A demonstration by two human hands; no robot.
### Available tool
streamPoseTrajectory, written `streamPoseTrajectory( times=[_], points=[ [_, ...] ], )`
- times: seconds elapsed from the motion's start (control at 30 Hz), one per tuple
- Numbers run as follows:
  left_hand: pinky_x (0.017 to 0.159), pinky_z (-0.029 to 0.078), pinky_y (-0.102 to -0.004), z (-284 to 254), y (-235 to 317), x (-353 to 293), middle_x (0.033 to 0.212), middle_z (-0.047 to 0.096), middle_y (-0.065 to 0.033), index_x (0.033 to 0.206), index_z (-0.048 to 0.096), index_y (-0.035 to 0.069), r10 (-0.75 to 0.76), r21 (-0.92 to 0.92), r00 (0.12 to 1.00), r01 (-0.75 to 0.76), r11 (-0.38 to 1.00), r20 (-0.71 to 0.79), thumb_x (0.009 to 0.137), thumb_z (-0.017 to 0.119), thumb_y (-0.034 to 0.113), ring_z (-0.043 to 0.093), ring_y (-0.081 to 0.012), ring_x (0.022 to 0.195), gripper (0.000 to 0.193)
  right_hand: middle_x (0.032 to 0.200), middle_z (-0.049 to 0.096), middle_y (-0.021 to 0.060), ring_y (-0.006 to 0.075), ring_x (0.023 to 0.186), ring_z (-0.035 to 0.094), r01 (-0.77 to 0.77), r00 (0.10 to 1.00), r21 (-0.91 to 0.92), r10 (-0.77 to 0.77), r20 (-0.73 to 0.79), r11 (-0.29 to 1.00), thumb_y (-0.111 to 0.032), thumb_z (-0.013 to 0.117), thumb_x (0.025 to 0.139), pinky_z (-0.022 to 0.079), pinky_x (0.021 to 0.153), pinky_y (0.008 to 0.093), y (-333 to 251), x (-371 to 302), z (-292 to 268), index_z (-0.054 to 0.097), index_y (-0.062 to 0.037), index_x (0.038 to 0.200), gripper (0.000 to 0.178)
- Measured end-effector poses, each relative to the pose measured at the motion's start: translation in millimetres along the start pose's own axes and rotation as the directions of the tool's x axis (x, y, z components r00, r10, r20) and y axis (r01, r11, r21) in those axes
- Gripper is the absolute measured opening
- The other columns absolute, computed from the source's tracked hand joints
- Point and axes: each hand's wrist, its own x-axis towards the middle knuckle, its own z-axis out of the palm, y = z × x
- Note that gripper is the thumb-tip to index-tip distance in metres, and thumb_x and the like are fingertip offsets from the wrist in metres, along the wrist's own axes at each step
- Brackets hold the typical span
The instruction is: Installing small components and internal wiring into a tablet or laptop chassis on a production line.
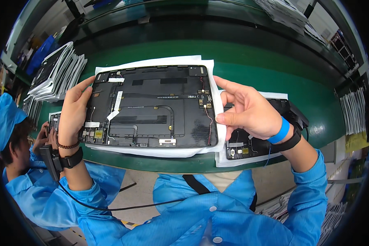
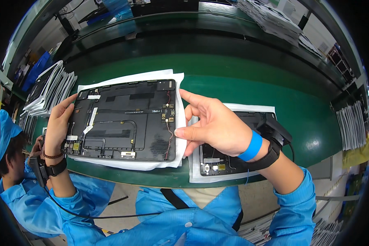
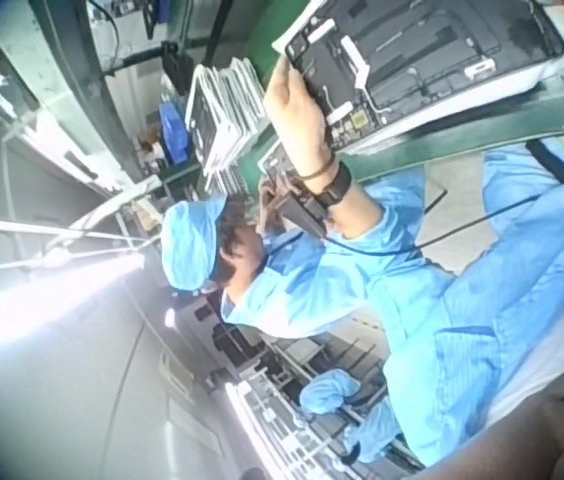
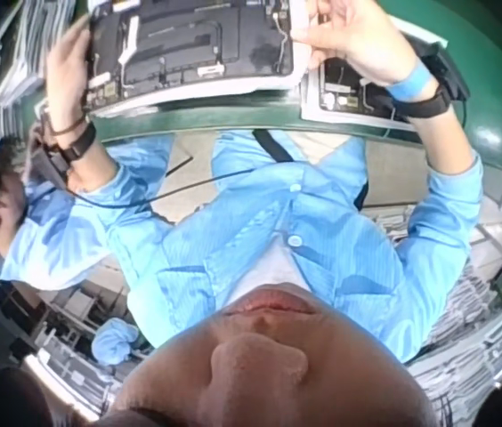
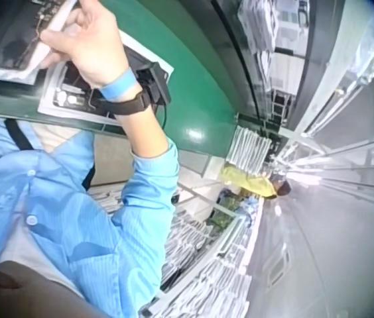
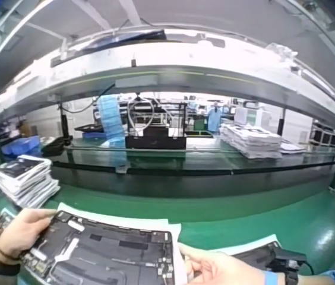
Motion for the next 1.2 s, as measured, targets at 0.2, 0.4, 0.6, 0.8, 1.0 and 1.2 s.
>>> streamPoseTrajectory(
  times=[0.2,0.4,0.6,0.8,1.0,1.2],
  points=[
    [0.090,0.055,-0.0234,1.3,-3.0,0.5,0.123,0.071,-0.0087,0.146,0.054,-0.005,0.022,0.088,0.999,-0.020,0.996,-0.028,0.109,0.049,0.007,0.067,-0.0082,0.101,0.039,0.113,0.054,0.0107,0.0206,0.089,0.074,0.009,0.996,-0.054,-0.014,-0.092,0.999,0.007,0.072,0.091,0.064,0.076,0.0305,9.1,-5.2,-2.1,0.008,0.0024,0.164,0.097],
    [0.088,0.055,-0.0237,2.6,-2.8,-0.3,0.118,0.073,-0.0106,0.144,0.055,-0.008,0.070,0.143,0.992,-0.055,0.988,-0.101,0.109,0.048,0.007,0.068,-0.0099,0.100,0.038,0.123,0.045,0.0120,0.0178,0.087,0.072,-0.034,0.993,-0.079,0.025,-0.115,0.996,0.016,0.075,0.082,0.061,0.079,0.0298,7.9,-14.0,13.5,0.006,-0.0064,0.167,0.112],
    [0.089,0.053,-0.0237,-3.1,-10.4,6.6,0.117,0.073,-0.0104,0.144,0.055,-0.008,0.155,0.173,0.981,-0.134,0.976,-0.114,0.109,0.049,0.007,0.066,-0.0091,0.100,0.039,0.122,0.047,0.0102,0.0141,0.088,0.070,-0.031,0.995,-0.163,0.015,-0.099,0.986,0.024,0.070,0.080,0.058,0.082,0.0269,-0.6,-11.5,12.0,0.010,-0.0127,0.168,0.113],
    [0.084,0.052,-0.0251,2.9,-8.6,6.1,0.109,0.075,-0.0118,0.139,0.061,-0.005,0.205,0.355,0.965,-0.136,0.925,-0.165,0.106,0.053,0.008,0.065,-0.0092,0.094,0.037,0.126,0.045,0.0111,0.0118,0.086,0.068,-0.040,0.991,-0.204,0.013,-0.134,0.978,0.024,0.070,0.079,0.057,0.081,0.0256,0.8,-9.8,17.0,0.012,-0.0117,0.167,0.111],
    [0.081,0.051,-0.0221,3.1,1.2,4.3,0.106,0.074,-0.0078,0.138,0.061,-0.007,0.125,0.539,0.978,-0.016,0.842,-0.166,0.105,0.056,0.009,0.064,-0.0071,0.091,0.037,0.132,0.039,0.0118,0.0096,0.083,0.065,-0.035,0.989,-0.240,-0.001,-0.146,0.970,0.023,0.069,0.079,0.056,0.079,0.0238,3.8,-7.0,17.2,0.012,-0.0116,0.167,0.110],
    [0.070,0.050,-0.0229,3.0,1.5,6.0,0.092,0.074,-0.0081,0.124,0.068,-0.010,0.105,0.552,0.961,0.055,0.832,-0.254,0.101,0.064,0.011,0.064,-0.0079,0.080,0.031,0.132,0.036,0.0106,0.0083,0.082,0.063,-0.004,0.989,-0.276,-0.038,-0.145,0.961,0.023,0.069,0.080,0.054,0.077,0.0224,4.9,-6.4,20.0,0.013,-0.0133,0.166,0.109]
  ],
)
